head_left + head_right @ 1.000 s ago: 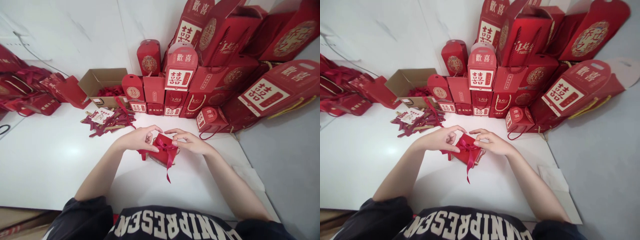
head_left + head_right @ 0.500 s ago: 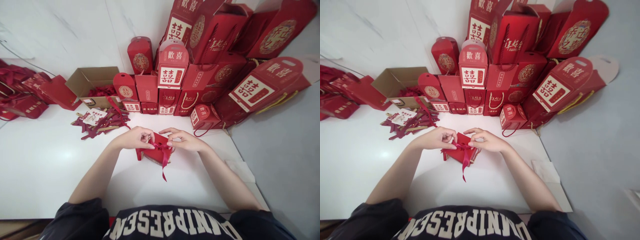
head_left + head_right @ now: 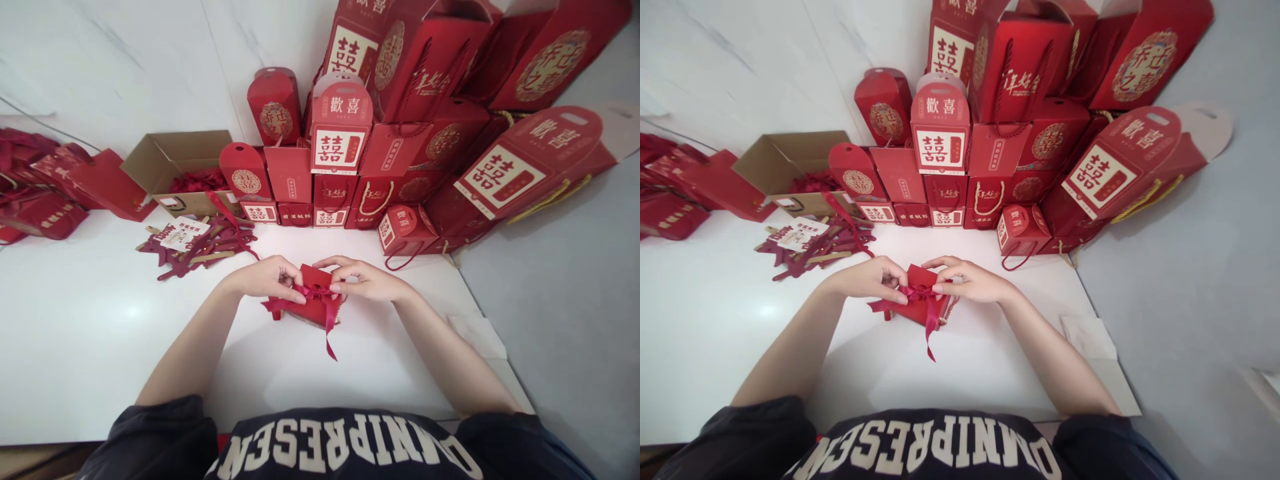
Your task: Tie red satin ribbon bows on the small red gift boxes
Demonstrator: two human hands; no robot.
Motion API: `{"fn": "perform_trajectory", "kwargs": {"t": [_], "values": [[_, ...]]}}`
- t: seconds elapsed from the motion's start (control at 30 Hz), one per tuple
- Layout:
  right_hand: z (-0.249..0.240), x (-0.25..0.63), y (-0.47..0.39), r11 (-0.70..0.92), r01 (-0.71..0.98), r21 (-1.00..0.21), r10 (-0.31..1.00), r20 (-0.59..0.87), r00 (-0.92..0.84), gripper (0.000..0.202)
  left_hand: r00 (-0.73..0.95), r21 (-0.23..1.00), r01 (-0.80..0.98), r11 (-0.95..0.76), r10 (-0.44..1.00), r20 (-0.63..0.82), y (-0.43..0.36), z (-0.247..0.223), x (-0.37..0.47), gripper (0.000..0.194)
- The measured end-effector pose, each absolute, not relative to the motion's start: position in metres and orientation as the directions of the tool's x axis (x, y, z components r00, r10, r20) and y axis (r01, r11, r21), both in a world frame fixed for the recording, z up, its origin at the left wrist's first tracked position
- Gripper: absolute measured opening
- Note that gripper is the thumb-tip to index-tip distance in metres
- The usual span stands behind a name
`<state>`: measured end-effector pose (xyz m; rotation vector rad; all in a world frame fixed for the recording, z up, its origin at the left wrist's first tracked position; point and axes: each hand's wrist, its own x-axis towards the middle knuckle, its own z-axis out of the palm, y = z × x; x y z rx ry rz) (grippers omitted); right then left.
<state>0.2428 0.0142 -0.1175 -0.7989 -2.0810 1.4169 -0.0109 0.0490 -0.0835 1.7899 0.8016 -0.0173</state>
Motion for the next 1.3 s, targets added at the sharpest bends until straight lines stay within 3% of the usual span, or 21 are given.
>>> {"fn": "perform_trajectory", "kwargs": {"t": [0.73, 0.83, 0.93, 1.0, 1.1, 1.17, 1.3], "values": [[-0.116, 0.245, 0.015, 0.329, 0.226, -0.917, 0.686, 0.068, -0.724, 0.023, 0.790, 0.846, 0.500, -0.186, 0.498, -0.358, 0.053, -0.086, -0.014, 0.039], [-0.108, 0.239, 0.005, 0.397, 0.336, -0.854, 0.814, 0.159, -0.558, 0.021, 0.771, 0.835, 0.513, -0.199, 0.534, -0.347, 0.050, -0.080, -0.013, 0.036], [-0.098, 0.227, -0.013, 0.430, 0.570, -0.700, 0.893, 0.238, -0.382, 0.026, 0.782, 0.841, 0.495, -0.219, 0.534, -0.322, 0.045, -0.073, -0.012, 0.030], [-0.095, 0.218, -0.025, 0.446, 0.681, -0.581, 0.892, 0.222, -0.394, 0.032, 0.780, 0.842, 0.489, -0.229, 0.546, -0.305, 0.041, -0.069, -0.010, 0.025], [-0.096, 0.210, -0.034, 0.451, 0.757, -0.473, 0.890, 0.174, -0.422, 0.023, 0.717, 0.815, 0.528, -0.241, 0.641, -0.275, 0.035, -0.066, -0.007, 0.020], [-0.096, 0.209, -0.035, 0.444, 0.760, -0.475, 0.890, 0.136, -0.435, 0.014, 0.656, 0.778, 0.579, -0.243, 0.705, -0.269, 0.030, -0.063, -0.006, 0.017], [-0.095, 0.214, -0.031, 0.438, 0.708, -0.554, 0.876, 0.086, -0.474, 0.016, 0.616, 0.681, 0.643, -0.350, 0.764, -0.190, 0.022, -0.053, -0.008, 0.019]]}}
